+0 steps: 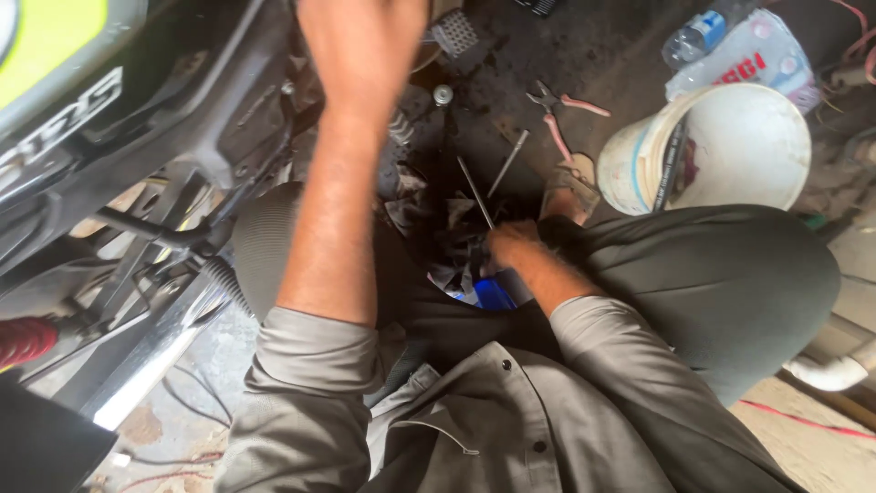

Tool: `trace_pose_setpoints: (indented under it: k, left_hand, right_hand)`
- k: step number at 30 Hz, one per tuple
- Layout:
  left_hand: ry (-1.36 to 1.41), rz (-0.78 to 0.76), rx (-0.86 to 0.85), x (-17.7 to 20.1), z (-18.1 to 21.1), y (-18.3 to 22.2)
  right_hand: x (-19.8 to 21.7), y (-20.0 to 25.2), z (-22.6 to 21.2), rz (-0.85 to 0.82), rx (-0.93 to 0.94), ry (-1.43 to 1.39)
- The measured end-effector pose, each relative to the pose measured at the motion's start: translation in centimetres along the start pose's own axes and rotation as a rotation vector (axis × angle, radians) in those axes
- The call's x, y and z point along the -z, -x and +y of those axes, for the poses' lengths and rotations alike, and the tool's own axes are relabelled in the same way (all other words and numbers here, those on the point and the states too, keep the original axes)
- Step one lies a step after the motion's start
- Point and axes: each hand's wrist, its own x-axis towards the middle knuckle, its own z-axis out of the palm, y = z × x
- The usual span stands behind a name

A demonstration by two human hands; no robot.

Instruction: Replacing parts and repairing a motorcycle engine area.

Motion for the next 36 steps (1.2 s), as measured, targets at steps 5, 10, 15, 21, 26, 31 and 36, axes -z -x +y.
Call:
trace_pose_setpoints:
  k: [5, 10, 15, 21, 26, 31, 36]
  left_hand:
    - [-0.404, -0.312, -0.082, 7.3, 9.1, 4.6]
    - [-0.540, -0.564, 0.003, 14.0, 8.3, 11.5]
    - [-0.434, -0.310, -0.054, 13.5, 10.2, 11.7]
    - [-0.286, -0.256, -0.006, 12.6, 9.9, 12.4]
    - [-0.232, -0.226, -0.061, 12.3, 10.4, 12.3]
    - [-0.157, -0.253, -0.175, 12.4, 11.5, 12.6]
    - [-0.088, -0.355, -0.299, 12.6, 11.2, 13.4]
  right_hand:
    - [2.4, 1.5, -2.0, -0.398, -0.073, -0.037]
    - [3.6, 0.2, -4.4, -0.218, -0.018, 0.015]
    - [3.0, -2.3, -6.9, -0.093, 0.209, 0.049]
    - [3.1, -4.1, -9.3, -0.060, 0.396, -0.047]
    - [2.0, -4.6, -7.3, -0.019, 0.449, -0.151]
    - [1.4, -3.4, -4.2, 0.029, 0.463, -0.267]
    - [0.3, -4.2, -2.0, 0.084, 0.526, -0.359]
